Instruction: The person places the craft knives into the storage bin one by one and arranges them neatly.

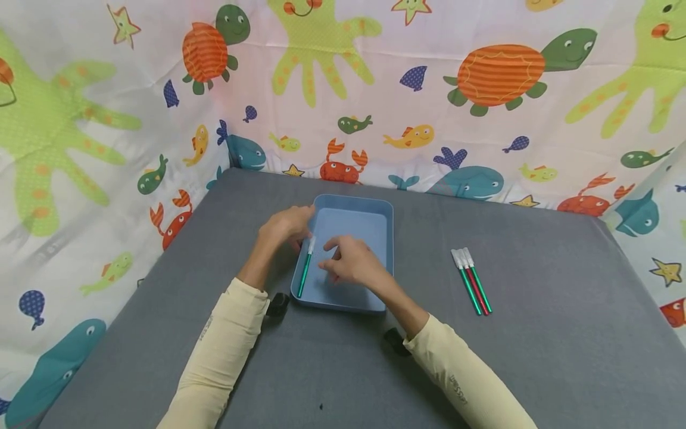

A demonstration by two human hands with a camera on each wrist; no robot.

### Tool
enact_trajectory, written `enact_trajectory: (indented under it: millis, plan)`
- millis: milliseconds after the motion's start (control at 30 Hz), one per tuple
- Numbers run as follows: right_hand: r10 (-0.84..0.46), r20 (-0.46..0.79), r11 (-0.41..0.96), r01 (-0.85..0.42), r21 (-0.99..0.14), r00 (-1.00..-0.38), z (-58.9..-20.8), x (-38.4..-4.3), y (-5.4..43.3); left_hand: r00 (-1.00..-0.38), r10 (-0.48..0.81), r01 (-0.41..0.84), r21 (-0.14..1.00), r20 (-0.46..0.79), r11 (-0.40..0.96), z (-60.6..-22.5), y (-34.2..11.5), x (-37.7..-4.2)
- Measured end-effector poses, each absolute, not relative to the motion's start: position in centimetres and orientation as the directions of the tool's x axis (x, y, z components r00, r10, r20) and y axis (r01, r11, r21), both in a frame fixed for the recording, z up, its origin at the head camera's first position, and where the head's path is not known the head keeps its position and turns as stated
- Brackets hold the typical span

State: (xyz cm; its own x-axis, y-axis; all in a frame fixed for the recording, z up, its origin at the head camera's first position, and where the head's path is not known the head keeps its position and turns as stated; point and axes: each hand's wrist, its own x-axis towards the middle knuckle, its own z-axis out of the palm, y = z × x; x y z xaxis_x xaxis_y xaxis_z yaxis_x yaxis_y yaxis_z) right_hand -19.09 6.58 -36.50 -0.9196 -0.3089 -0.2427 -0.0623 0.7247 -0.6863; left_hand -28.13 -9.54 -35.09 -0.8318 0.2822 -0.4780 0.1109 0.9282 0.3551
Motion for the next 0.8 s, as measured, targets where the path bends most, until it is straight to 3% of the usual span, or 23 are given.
enact_trajectory:
  millis: [433, 800]
  plan:
    - [-0.273, -0.141, 0.692, -0.093, -0.715, -0.952, -33.6, -18.5, 10.8, -0.836, 0.271, 0.083, 0.378, -0.477, 0.922, -35.3, -9.4, -27.7]
    - [-0.194, -0.098, 0.707, -0.070, -0.704, -0.976, -33.5, -17.8, 17.3, -0.835, 0.273, 0.091, 0.369, -0.477, 0.925, -35.3, -9.5, -27.8]
